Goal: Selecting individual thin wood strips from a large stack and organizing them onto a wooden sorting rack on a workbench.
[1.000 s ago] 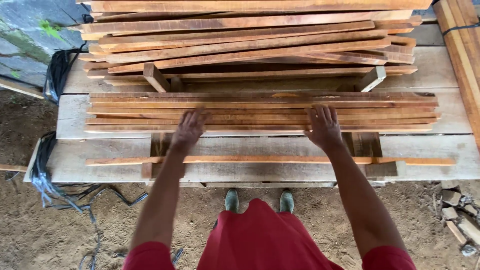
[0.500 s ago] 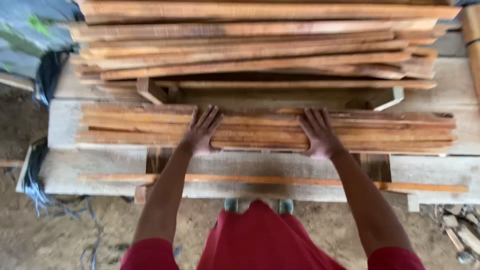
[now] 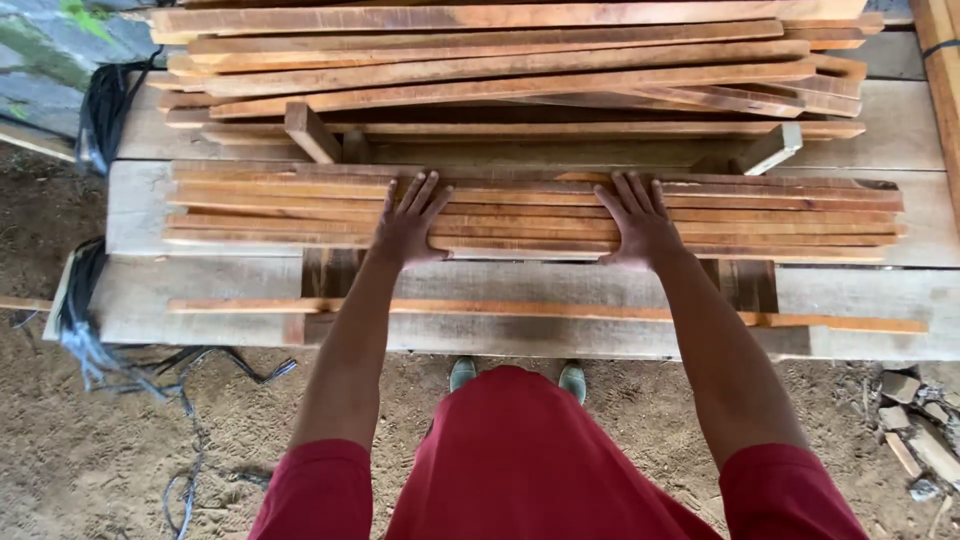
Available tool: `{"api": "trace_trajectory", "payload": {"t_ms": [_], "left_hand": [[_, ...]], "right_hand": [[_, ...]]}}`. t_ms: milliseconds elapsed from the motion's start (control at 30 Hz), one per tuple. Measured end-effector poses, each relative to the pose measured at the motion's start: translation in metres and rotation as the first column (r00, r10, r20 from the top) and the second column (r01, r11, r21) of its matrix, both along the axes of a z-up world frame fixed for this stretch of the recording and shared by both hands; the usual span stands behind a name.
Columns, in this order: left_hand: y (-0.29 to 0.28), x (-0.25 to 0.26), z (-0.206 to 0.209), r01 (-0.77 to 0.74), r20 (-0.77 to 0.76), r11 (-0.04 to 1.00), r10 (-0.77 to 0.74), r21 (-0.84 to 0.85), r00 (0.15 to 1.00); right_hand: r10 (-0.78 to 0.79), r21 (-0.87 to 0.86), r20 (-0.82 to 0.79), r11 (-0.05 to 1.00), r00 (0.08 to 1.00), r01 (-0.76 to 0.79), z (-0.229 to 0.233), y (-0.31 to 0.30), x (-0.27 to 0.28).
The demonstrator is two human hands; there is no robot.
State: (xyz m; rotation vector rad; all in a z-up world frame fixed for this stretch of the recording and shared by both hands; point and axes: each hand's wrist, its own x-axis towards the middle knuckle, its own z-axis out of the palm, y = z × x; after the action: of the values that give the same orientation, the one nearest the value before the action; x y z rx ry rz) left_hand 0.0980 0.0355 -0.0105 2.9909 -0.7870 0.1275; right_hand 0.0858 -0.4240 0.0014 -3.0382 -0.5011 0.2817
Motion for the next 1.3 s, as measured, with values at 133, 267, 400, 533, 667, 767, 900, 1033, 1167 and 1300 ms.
{"api": "trace_trajectory", "payload": {"t_ms": [133,267,400,533,667,767,900,1033,1167,1300], "left_hand": [[-0.015,-0.035,0.000,-0.144,-0.117,0.988,0.137,-0.053,0.984],[-0.022,-0.105,0.003,-0.091,0.038,0.933,0.111,-0.347,0.993],[-0.008,-0.183,-0.019,-0.052,0.157,0.969,0.092,-0.240,0.983],[-0.020,-0.182,-0.020,-0.053,0.196,0.925,0.135,-0.375,0.971],[-0.022,-0.179,-0.029,-0.085,0.273,0.926,0.195,-0.366,0.942],[-0.030,-0.168,-0.024,-0.134,0.224,0.937,0.214,-0.324,0.951],[-0.021,-0.144,-0.038,-0.165,0.065,0.956,0.186,-0.241,0.980],[-0.026,-0.131,0.000,-0.207,-0.112,0.973,0.195,-0.100,0.974],[-0.024,-0.123,0.001,-0.234,-0.329,0.971,0.237,0.047,0.914],[-0.006,-0.130,-0.024,-0.085,-0.072,0.985,0.075,-0.152,0.995]], "right_hand": [[-0.023,0.088,0.067,0.996,0.998,0.017,0.019,0.018,-0.035],[-0.045,0.427,0.113,0.904,0.993,-0.008,0.033,0.033,-0.096],[-0.054,0.279,0.558,0.952,0.828,-0.126,-0.039,0.022,-0.147],[-0.113,0.244,0.617,0.968,0.779,-0.053,-0.053,0.029,-0.180],[-0.164,0.261,0.653,0.965,0.739,-0.017,-0.045,0.045,-0.176],[-0.150,0.229,0.616,0.973,0.773,0.007,-0.047,0.036,-0.169],[-0.159,0.123,0.113,0.982,0.981,0.145,-0.029,0.030,-0.152],[-0.137,0.233,-0.001,0.963,0.991,0.133,0.003,0.035,-0.150],[0.006,0.305,0.225,0.949,0.974,-0.076,-0.020,0.023,-0.152],[0.070,0.328,0.202,0.935,0.977,-0.135,-0.033,0.013,-0.142]]}}
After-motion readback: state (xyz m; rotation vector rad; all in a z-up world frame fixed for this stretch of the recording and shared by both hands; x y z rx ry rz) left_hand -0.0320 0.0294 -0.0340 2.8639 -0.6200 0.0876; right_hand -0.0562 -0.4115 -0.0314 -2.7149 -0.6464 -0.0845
